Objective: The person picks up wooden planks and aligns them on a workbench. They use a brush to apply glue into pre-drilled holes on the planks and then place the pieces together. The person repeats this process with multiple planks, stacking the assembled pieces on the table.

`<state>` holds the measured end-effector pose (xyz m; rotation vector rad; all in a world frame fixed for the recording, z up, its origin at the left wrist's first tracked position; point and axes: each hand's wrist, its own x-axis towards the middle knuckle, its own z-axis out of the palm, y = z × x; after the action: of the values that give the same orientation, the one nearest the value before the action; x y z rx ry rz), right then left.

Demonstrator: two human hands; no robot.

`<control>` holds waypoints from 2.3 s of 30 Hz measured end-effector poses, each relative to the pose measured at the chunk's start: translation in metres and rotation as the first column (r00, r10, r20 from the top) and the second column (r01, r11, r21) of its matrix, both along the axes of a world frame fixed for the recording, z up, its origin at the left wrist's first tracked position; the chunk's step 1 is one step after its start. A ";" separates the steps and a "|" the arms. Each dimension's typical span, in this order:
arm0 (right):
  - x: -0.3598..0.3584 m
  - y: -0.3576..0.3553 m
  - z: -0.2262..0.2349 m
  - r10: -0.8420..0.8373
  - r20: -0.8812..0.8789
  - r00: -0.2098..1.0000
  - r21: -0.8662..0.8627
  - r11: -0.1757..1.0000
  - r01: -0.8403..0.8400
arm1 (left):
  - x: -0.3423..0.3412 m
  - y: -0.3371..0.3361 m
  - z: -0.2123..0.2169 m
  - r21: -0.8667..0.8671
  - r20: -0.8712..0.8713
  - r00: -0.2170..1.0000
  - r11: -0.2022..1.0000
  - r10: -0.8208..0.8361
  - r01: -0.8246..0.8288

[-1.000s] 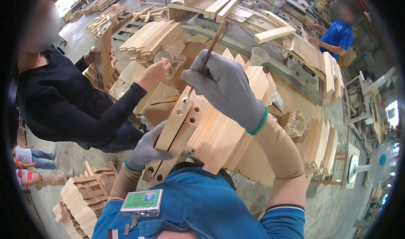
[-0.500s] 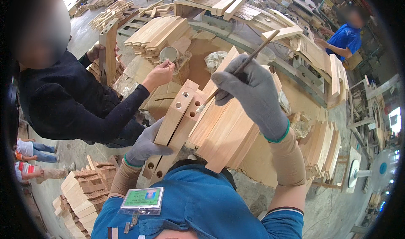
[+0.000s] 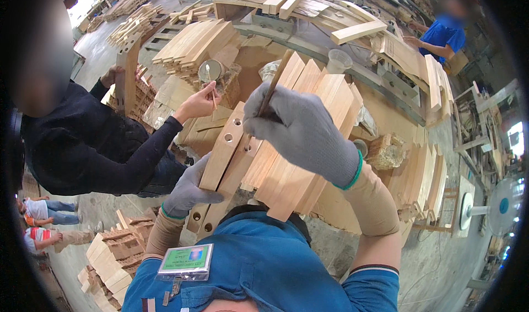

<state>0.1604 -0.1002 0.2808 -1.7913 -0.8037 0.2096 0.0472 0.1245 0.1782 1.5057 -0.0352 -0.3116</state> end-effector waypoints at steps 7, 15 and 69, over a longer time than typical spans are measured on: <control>0.002 0.000 -0.004 -0.037 -0.050 0.998 0.083 0.996 0.041 | 0.001 0.003 -0.003 -0.048 -0.007 1.000 0.999 -0.023 0.023; 0.000 -0.001 0.000 -0.046 -0.132 0.990 0.099 0.993 0.059 | 0.001 0.004 -0.012 -0.098 -0.008 1.000 0.995 0.008 -0.009; 0.012 -0.018 -0.018 -0.078 -0.458 0.886 0.371 0.888 0.270 | -0.014 0.007 -0.004 0.234 0.090 0.996 0.972 0.014 -0.035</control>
<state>0.1726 -0.1180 0.2625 -1.3193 -0.3242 0.2741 0.0336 0.1314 0.1738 1.7540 -0.0505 -0.2356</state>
